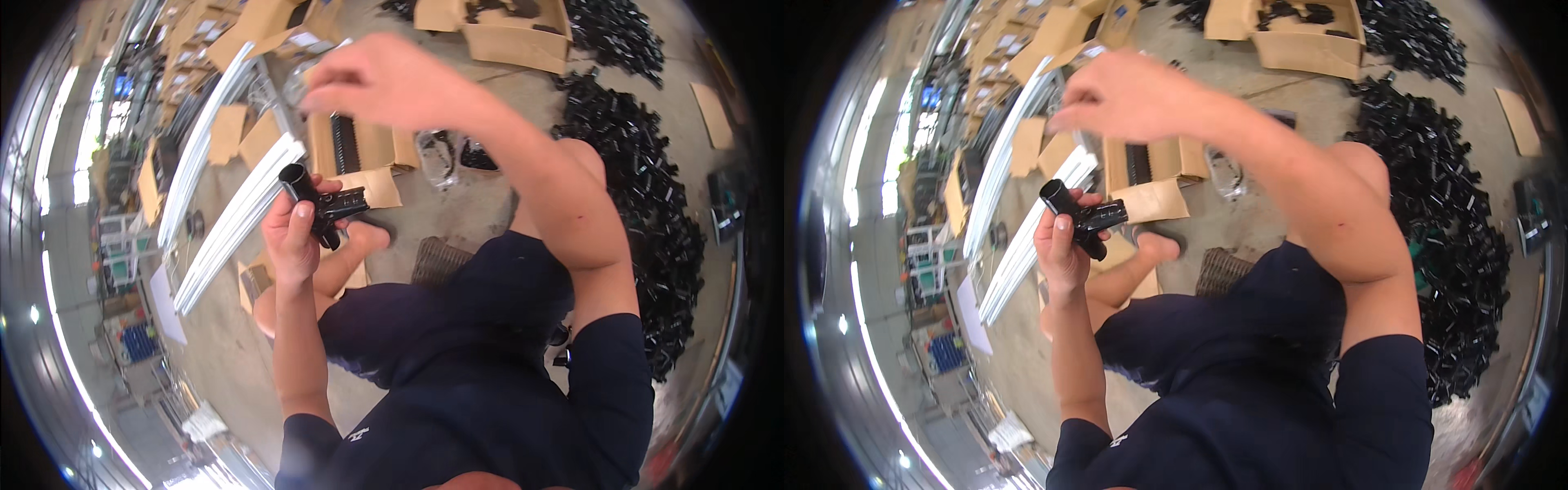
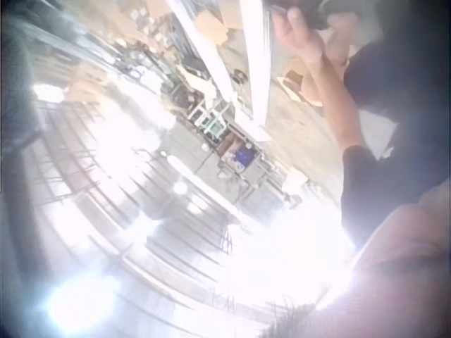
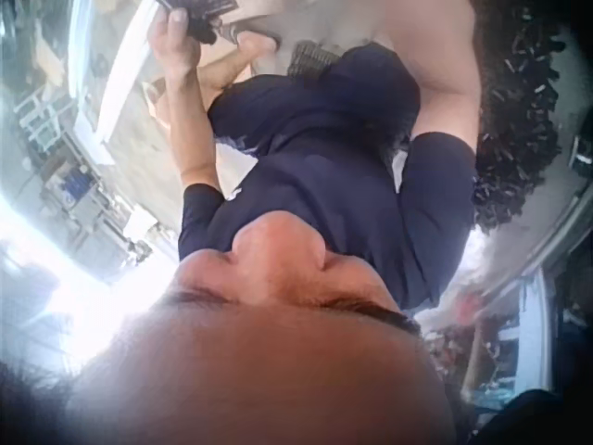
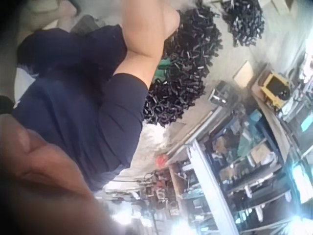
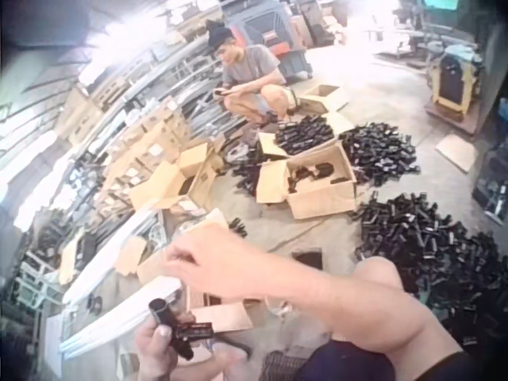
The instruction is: The person assembles black plastic corner joints by hand while sitting on the floor, handling one piece at a time and placing the assembled units back into a cardboard box.
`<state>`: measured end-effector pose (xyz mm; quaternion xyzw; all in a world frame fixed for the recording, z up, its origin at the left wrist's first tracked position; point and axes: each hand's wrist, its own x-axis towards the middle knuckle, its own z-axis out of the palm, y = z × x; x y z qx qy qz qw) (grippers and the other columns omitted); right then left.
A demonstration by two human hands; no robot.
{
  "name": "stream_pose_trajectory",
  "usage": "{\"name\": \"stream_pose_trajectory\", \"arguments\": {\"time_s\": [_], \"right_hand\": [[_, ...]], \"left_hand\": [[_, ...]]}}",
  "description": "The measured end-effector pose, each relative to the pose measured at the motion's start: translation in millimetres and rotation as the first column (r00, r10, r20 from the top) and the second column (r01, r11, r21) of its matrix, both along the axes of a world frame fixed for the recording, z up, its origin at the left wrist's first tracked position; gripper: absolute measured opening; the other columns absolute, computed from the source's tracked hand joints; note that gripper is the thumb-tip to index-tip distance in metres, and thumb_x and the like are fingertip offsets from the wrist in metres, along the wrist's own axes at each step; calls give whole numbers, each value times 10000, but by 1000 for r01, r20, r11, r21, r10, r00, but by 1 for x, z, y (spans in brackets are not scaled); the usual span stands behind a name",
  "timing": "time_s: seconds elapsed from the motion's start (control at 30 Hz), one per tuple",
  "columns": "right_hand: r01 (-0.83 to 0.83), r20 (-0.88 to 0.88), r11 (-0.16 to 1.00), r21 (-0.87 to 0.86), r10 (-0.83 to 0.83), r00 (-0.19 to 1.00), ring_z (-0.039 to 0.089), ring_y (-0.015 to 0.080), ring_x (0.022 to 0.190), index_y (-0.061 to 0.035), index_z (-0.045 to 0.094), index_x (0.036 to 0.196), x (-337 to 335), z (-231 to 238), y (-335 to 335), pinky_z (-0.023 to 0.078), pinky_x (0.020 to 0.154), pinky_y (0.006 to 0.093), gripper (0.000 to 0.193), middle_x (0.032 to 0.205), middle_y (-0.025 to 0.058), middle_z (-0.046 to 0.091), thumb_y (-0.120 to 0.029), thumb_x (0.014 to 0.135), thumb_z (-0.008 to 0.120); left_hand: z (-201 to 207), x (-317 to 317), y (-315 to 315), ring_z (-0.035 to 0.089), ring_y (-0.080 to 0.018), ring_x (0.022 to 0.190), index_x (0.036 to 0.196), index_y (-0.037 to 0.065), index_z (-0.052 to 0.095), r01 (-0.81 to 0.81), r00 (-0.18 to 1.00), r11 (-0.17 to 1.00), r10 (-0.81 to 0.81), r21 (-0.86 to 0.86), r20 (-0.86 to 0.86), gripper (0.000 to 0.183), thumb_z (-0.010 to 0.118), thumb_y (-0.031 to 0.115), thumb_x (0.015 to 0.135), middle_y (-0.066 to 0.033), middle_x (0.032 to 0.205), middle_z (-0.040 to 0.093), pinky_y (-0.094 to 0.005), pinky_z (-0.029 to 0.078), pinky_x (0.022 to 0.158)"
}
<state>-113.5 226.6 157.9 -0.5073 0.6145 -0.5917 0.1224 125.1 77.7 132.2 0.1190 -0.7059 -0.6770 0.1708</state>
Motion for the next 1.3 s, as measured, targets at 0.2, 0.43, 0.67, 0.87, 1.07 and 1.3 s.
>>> {"name": "stream_pose_trajectory", "arguments": {"time_s": [0.2, 0.43, 0.67, 0.87, 1.07, 1.3], "right_hand": [[159, -14, 982, 98, -159, 987, 618, 217, 665, -2, 749, 1006, -21, -38, -11, 492, 641, 367, 416, 770, 126, 699, -405, 921, 688], [181, 23, 929, 324, -199, 980, 524, 57, 753, 17, 704, 1080, -15, -48, 17, 460, 678, 244, 302, 837, -15, 647, -268, 988, 664], [131, -202, 924, 359, -60, 977, 555, 103, 682, 28, 704, 1069, 61, 13, 59, 492, 639, 294, 320, 765, 69, 666, -261, 933, 725], [50, 35, 952, 302, -64, 997, 611, 160, 677, 23, 707, 1064, 52, 14, 34, 505, 647, 316, 335, 762, 127, 689, -277, 917, 728], [423, -157, 832, 359, -393, 906, 695, 308, 755, -21, 748, 1032, -29, -128, 13, 529, 706, 404, 307, 838, 159, 735, -304, 924, 698], [321, -28, 557, 766, -470, 882, 703, 394, 956, -69, 784, 933, -63, -260, 24, 557, 876, 471, 329, 981, 213, 737, -380, 859, 707]], "left_hand": [[13, 46, -24, 697, -221, 825, 1279, -33, 569, -145, 985, 989, 147, 34, -91, 428, 610, 301, 1014, -215, 1124, 686, -310, 579, 618], [-8, 66, -46, 693, -218, 793, 1267, -41, 598, -256, 929, 918, 320, 302, -186, 389, 606, 257, 1017, -206, 1100, 700, -297, 568, 592], [-22, 91, -41, 691, -183, 803, 1241, -54, 620, -369, 887, 857, 441, 359, -139, 300, 581, 161, 1036, -198, 1079, 711, -272, 569, 624], [-36, 75, -32, 648, -137, 692, 1231, -39, 639, -407, 911, 891, 412, 203, 18, 267, 577, 128, 1033, -138, 1047, 728, -258, 551, 629], [-15, 79, -28, 690, -172, 732, 1262, -70, 610, -302, 952, 952, 298, 47, 72, 294, 574, 80, 1012, -183, 1084, 719, -272, 587, 630], [-15, 20, -57, 704, -185, 797, 1295, -72, 580, -80, 983, 997, 81, -16, 166, 310, 567, 33, 1003, -188, 1123, 703, -281, 603, 629]]}}
